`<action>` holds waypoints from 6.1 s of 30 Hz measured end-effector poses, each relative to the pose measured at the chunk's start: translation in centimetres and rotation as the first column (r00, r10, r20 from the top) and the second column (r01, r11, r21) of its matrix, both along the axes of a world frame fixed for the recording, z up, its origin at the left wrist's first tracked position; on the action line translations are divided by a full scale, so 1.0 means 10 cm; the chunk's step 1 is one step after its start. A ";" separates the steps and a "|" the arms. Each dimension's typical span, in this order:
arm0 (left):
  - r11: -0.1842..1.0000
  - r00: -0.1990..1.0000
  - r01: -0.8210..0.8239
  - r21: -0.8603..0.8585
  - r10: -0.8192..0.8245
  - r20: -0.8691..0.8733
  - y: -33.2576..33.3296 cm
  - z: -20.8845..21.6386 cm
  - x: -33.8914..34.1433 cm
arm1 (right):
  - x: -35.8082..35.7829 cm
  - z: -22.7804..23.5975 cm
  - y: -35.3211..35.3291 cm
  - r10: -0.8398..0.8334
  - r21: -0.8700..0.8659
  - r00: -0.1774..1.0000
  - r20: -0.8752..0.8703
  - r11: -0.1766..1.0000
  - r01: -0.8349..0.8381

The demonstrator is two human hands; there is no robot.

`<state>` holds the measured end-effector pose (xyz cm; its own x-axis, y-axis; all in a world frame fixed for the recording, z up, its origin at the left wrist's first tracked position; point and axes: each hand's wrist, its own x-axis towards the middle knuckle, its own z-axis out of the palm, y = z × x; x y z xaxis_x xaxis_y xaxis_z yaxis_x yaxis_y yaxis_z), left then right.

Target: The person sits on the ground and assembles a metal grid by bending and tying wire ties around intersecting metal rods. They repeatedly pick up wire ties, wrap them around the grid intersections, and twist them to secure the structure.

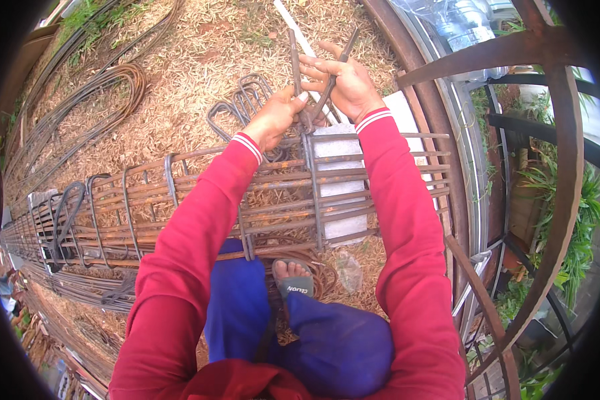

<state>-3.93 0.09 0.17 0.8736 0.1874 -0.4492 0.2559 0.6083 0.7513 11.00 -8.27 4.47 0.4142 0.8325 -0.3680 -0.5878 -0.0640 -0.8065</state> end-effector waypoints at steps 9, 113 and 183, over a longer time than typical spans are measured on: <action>0.993 0.995 0.102 0.066 -0.100 -0.021 0.07 0.08 0.05 | -0.12 -0.09 0.32 -0.156 -0.235 0.987 0.043 0.958 0.161; 0.940 0.949 -0.244 -0.237 0.181 -0.258 -0.07 -0.12 0.42 | 0.08 -0.44 0.67 0.059 -0.413 0.981 0.184 0.910 0.022; 0.979 0.996 0.092 -0.180 -0.088 0.029 0.00 -0.04 0.47 | 0.27 -0.11 0.13 -0.360 -0.074 0.917 0.170 0.924 0.376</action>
<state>0.75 0.05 -0.19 0.8925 0.0246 -0.4504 0.3016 0.7099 0.6364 13.69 -7.00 3.33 0.7412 0.5711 -0.3528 -0.4583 0.0464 -0.8876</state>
